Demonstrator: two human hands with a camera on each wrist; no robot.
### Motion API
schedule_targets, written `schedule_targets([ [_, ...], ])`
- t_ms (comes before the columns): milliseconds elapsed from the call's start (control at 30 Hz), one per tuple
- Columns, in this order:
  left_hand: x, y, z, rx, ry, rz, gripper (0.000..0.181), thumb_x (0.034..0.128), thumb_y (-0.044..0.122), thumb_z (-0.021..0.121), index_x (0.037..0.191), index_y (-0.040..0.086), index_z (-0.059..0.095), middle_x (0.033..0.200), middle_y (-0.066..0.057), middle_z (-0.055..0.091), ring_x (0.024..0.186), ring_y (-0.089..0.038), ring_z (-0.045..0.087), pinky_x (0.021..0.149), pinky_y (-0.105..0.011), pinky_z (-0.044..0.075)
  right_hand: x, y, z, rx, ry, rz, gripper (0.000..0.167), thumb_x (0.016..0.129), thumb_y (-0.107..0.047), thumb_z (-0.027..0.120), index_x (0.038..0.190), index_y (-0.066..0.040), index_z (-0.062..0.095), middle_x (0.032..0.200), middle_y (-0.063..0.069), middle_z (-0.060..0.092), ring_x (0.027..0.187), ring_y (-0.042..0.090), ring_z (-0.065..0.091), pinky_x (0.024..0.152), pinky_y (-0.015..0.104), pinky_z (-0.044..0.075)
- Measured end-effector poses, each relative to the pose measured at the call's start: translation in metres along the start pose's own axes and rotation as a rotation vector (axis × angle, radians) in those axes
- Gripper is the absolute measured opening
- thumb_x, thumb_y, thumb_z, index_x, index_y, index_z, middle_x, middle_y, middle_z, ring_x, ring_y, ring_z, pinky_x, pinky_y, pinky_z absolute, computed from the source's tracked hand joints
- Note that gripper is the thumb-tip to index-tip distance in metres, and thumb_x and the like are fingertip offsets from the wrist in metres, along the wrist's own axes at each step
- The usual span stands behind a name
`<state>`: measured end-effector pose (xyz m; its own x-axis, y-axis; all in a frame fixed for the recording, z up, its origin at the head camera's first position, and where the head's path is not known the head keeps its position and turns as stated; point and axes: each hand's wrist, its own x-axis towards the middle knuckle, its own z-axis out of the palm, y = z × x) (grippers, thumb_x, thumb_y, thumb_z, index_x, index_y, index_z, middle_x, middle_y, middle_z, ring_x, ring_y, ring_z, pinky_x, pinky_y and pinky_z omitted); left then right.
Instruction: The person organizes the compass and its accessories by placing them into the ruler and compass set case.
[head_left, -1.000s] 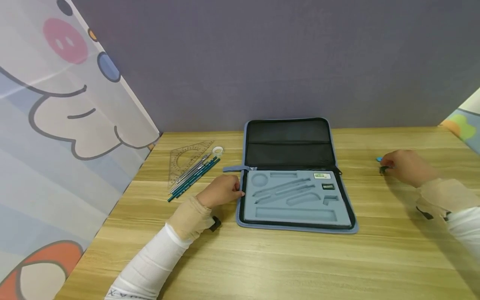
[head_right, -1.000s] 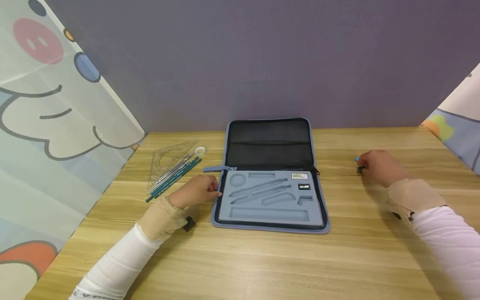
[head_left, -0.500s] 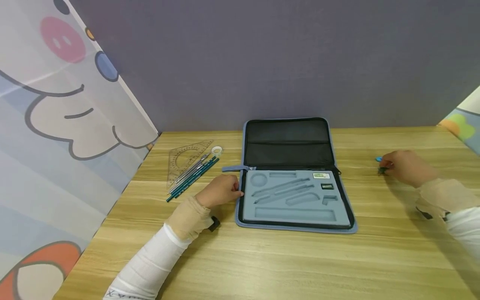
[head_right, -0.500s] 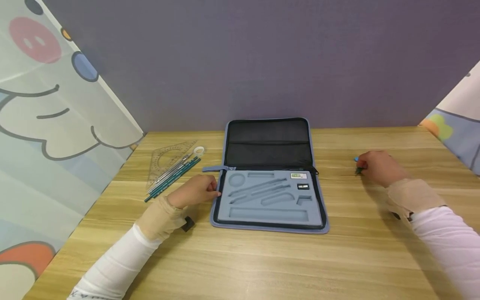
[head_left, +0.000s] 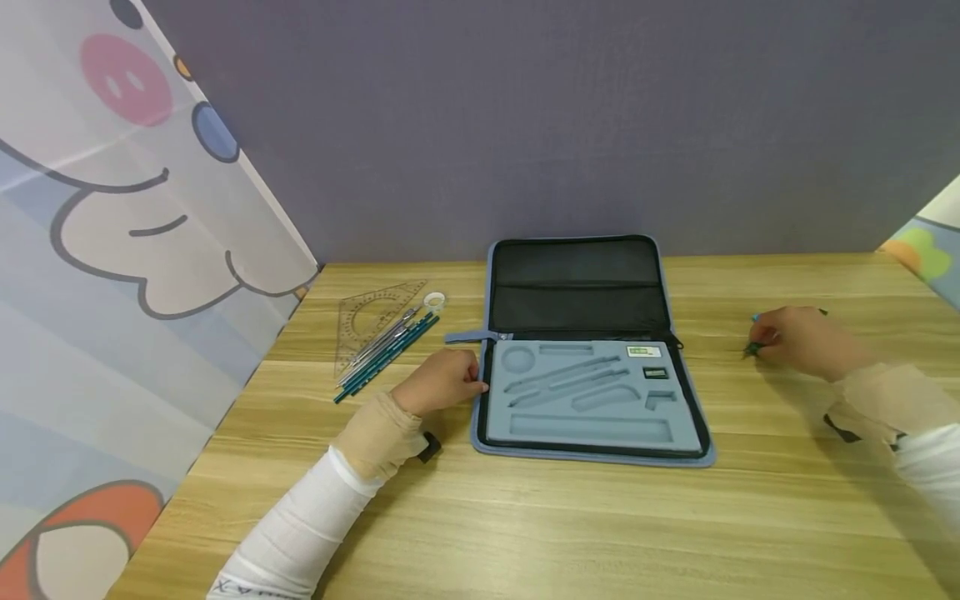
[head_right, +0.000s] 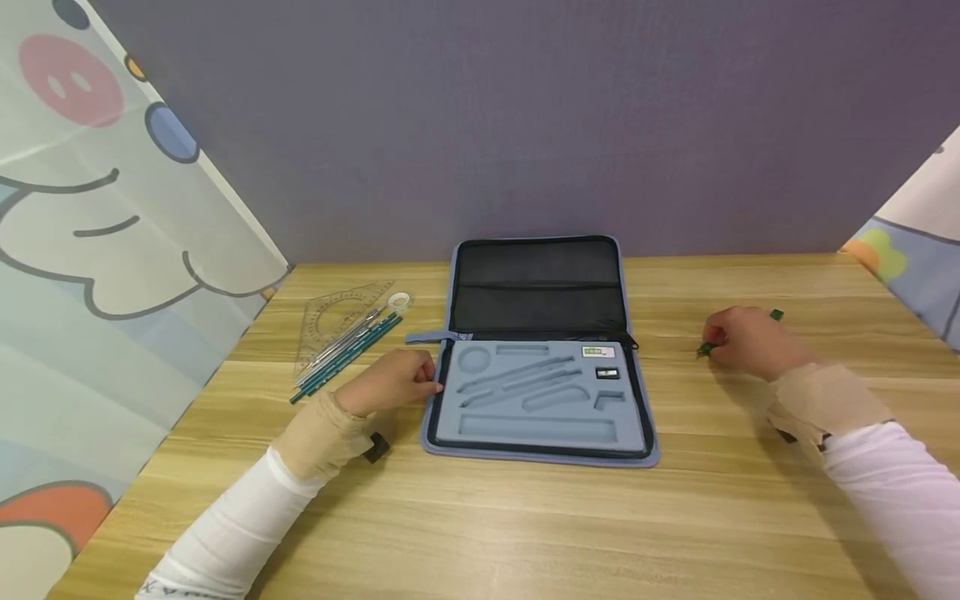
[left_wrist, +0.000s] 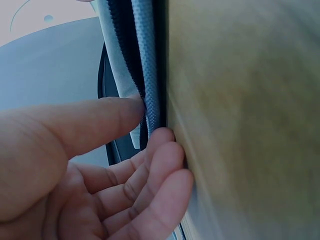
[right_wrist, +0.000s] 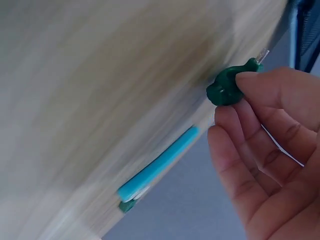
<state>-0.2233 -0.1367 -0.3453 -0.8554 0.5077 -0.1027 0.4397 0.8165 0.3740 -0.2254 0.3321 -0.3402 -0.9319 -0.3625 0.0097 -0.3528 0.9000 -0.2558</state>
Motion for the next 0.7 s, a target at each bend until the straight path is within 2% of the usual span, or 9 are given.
schedule_targets([
  [300, -0.001, 0.000, -0.002, -0.003, 0.001, -0.002, 0.028, 0.0868, 0.017, 0.069, 0.067, 0.009, 0.050, 0.058, 0.003, 0.040, 0.050, -0.010, 0.037, 0.051, -0.021, 0.029, 0.003, -0.027, 0.004, 0.003, 0.015, -0.046, 0.015, 0.074, 0.000, 0.074, 0.081, -0.008, 0.064, 0.077, -0.003, 0.064, 0.071, 0.014, 0.061, 0.061, 0.030, 0.049],
  [500, -0.001, 0.001, -0.001, -0.006, -0.003, -0.002, 0.030, 0.0869, 0.018, 0.069, 0.065, 0.009, 0.049, 0.057, 0.004, 0.040, 0.049, -0.010, 0.036, 0.050, -0.021, 0.029, -0.001, -0.051, 0.005, 0.017, 0.037, -0.095, 0.016, 0.074, -0.001, 0.075, 0.081, -0.009, 0.063, 0.071, -0.008, 0.057, 0.063, 0.004, 0.049, 0.057, 0.025, 0.044],
  [700, 0.000, 0.000, -0.001, -0.007, 0.002, 0.009, 0.029, 0.0871, 0.017, 0.068, 0.066, 0.009, 0.050, 0.057, 0.003, 0.040, 0.049, -0.009, 0.036, 0.050, -0.021, 0.029, -0.005, -0.072, 0.004, 0.022, 0.038, -0.136, 0.018, 0.074, 0.000, 0.074, 0.082, -0.012, 0.063, 0.068, -0.010, 0.054, 0.059, 0.001, 0.043, 0.054, 0.023, 0.040],
])
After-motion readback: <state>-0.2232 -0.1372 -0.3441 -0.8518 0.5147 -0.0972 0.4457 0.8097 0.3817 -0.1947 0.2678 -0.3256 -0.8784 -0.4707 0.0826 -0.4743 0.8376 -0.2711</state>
